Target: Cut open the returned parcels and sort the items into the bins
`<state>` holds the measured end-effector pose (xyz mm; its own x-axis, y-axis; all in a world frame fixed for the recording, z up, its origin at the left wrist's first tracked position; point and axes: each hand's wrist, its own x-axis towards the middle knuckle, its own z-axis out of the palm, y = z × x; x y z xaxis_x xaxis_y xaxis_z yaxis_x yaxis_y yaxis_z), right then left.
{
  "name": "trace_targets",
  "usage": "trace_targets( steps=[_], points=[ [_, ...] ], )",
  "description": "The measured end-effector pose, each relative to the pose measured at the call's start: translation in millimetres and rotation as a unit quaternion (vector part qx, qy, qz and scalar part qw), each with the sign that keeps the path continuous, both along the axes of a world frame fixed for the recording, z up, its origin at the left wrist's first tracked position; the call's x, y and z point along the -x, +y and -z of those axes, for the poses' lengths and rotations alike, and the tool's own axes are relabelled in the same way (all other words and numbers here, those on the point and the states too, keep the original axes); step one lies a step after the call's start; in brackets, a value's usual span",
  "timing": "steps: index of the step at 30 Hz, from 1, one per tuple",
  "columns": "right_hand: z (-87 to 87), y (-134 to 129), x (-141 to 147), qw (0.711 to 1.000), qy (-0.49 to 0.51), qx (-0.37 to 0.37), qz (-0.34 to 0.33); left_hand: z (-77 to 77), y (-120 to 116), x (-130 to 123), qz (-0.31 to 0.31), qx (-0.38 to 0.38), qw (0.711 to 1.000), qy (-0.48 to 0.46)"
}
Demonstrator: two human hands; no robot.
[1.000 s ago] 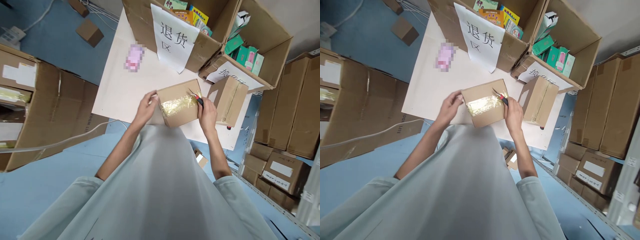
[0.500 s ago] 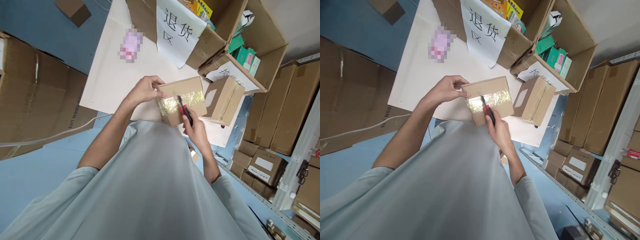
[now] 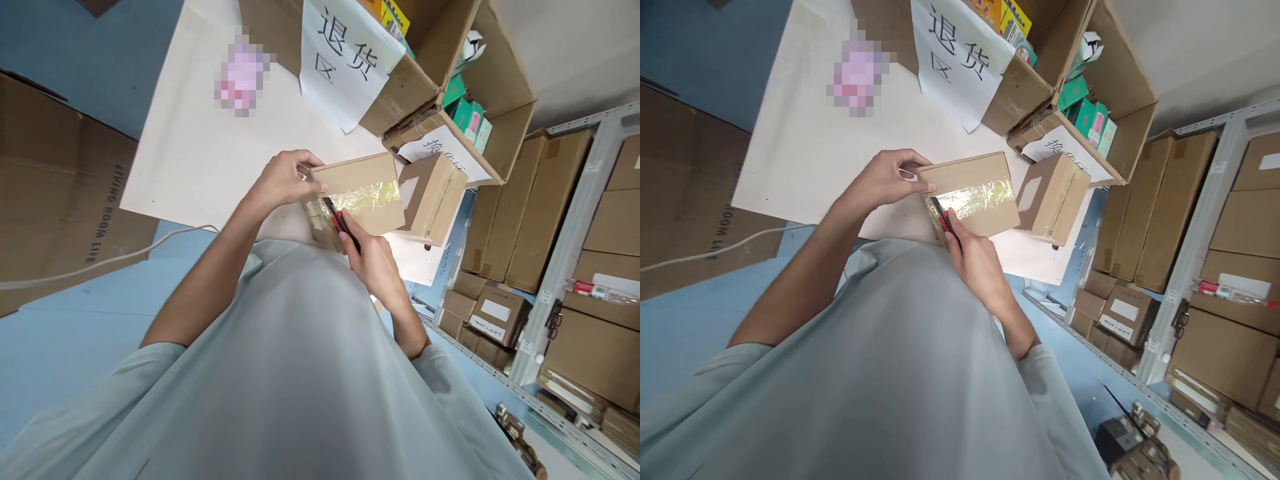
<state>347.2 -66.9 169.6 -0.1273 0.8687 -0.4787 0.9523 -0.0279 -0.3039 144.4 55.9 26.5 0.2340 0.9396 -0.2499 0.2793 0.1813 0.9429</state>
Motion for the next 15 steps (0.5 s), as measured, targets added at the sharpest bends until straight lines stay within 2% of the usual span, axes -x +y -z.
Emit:
trace_targets(
  steps=[8,15],
  points=[
    [-29.5,8.4,26.1,0.991,-0.112,0.050,-0.054,1.8,-4.4,-6.5,-0.009,-0.020,1.000,-0.005],
    [-29.7,16.6,36.5,0.988,-0.121,0.057,-0.075,5.9,-5.7,-7.6,-0.022,-0.023,0.999,-0.007]
  ],
)
